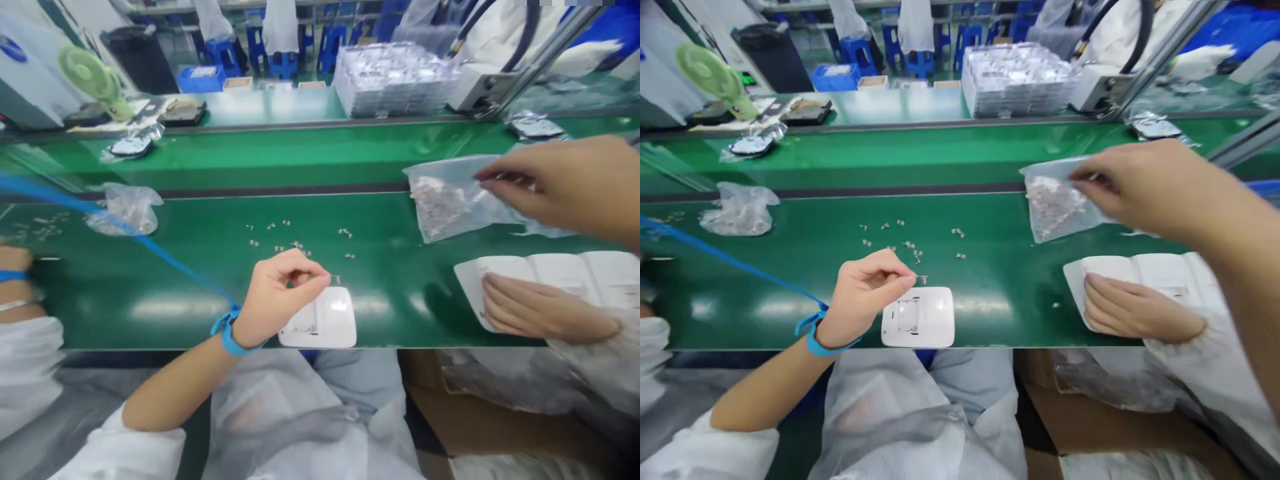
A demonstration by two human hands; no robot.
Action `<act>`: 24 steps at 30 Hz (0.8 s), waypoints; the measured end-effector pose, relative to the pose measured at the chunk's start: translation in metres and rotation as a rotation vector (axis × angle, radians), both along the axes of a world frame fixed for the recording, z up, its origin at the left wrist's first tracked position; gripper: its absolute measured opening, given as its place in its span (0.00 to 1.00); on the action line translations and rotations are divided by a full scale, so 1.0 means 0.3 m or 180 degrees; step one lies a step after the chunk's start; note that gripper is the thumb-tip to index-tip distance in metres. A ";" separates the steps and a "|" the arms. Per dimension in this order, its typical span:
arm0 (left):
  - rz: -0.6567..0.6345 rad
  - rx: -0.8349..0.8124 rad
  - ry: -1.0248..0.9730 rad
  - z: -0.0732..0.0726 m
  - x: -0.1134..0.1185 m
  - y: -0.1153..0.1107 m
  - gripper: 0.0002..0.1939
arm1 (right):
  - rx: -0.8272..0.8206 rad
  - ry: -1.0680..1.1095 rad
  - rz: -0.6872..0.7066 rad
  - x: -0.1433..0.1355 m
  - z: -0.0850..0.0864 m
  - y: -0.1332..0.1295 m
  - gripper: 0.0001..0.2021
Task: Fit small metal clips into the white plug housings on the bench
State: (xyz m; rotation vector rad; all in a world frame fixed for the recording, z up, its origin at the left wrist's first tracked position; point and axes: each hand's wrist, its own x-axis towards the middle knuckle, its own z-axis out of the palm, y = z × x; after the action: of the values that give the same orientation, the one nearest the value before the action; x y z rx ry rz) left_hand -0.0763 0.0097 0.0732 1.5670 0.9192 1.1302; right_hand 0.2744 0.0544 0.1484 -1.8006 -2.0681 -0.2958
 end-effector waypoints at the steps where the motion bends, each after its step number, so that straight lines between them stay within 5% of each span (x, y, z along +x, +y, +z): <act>1: 0.0119 0.0046 0.0041 -0.026 -0.020 -0.022 0.03 | 0.0067 0.0091 0.0542 -0.111 -0.008 -0.067 0.25; 4: 0.0382 0.0007 -0.0080 -0.105 -0.058 -0.080 0.02 | -0.0423 0.0895 0.2137 -0.438 -0.089 -0.226 0.08; 8: 0.0515 -0.0089 -0.0555 -0.174 -0.087 -0.137 0.02 | -0.0873 0.1558 0.2085 -0.657 -0.207 -0.275 0.06; 14: 0.0691 0.0384 -0.0143 -0.193 -0.111 -0.143 0.02 | -0.1434 0.1889 0.1580 -0.660 -0.237 -0.245 0.05; 20: 0.0841 0.0839 0.1302 -0.242 -0.114 -0.099 0.07 | -0.0769 0.0651 0.1442 -0.674 -0.298 -0.278 0.09; 24: 0.0674 0.0732 0.1637 -0.264 -0.113 -0.096 0.07 | -0.0539 0.0304 0.1500 -0.697 -0.338 -0.301 0.09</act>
State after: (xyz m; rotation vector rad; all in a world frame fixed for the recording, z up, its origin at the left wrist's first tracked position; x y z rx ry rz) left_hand -0.1101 -0.0192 -0.0059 2.0393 1.3562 1.0183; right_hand 0.0653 -0.0360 0.0470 -1.3198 -2.4212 0.0969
